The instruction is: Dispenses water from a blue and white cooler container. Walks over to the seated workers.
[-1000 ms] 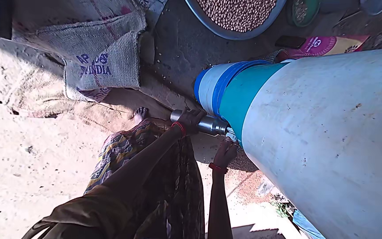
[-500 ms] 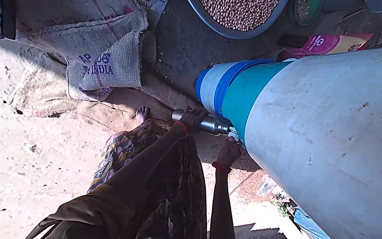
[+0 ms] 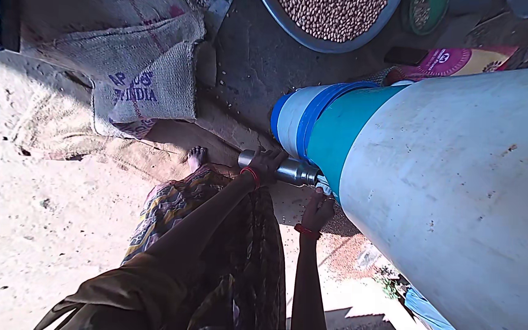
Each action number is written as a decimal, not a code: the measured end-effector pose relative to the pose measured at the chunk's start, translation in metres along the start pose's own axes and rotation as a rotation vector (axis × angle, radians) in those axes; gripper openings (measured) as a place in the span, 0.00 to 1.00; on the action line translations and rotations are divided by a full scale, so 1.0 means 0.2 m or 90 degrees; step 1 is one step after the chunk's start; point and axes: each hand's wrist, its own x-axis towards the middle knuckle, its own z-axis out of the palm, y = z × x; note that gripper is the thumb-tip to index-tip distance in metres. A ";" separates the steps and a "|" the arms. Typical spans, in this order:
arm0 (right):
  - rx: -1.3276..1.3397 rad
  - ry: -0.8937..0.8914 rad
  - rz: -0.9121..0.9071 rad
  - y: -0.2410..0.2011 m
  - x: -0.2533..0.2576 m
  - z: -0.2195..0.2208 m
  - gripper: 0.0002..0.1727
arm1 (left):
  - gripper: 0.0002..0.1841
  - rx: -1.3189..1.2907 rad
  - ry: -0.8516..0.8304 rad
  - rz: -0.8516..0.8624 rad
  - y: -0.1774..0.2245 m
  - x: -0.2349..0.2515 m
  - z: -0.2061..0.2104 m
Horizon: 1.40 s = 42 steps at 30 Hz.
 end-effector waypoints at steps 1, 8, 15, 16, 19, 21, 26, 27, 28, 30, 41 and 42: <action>-0.002 -0.001 0.000 0.00 0.00 0.00 0.21 | 0.43 0.004 0.006 0.003 0.00 0.00 0.01; 0.013 0.002 0.000 0.01 0.00 0.01 0.21 | 0.43 0.011 0.003 0.001 0.00 0.01 0.01; 0.013 0.007 -0.003 0.02 0.00 0.02 0.21 | 0.45 0.005 0.013 0.009 -0.01 0.01 0.03; 0.013 0.007 -0.002 0.02 0.00 0.01 0.21 | 0.45 0.004 0.013 0.009 -0.01 0.01 0.03; 0.016 0.000 0.000 0.02 -0.01 0.01 0.21 | 0.46 0.003 0.002 0.002 -0.01 0.01 0.03; 0.019 -0.007 0.005 0.02 -0.01 0.01 0.21 | 0.46 0.009 0.008 0.014 -0.02 0.01 0.03; 0.007 -0.010 0.005 0.00 0.00 0.00 0.22 | 0.30 -0.095 -0.081 -0.155 0.46 -0.19 -0.39; 0.006 -0.010 0.005 0.00 0.00 0.00 0.22 | 0.28 -0.125 -0.059 -0.183 0.53 -0.22 -0.43; 0.004 -0.008 0.004 0.00 0.00 0.00 0.22 | 0.28 -0.139 -0.038 -0.195 0.55 -0.23 -0.44; -0.003 0.002 -0.001 0.00 0.00 0.00 0.22 | 0.28 -0.130 -0.054 -0.193 0.53 -0.22 -0.43; 0.031 0.011 -0.003 0.01 0.00 0.01 0.22 | 0.44 0.003 0.052 0.023 -0.03 0.01 0.06; 0.028 0.010 -0.003 0.01 0.00 0.01 0.21 | 0.44 0.000 0.065 0.026 -0.03 0.00 0.06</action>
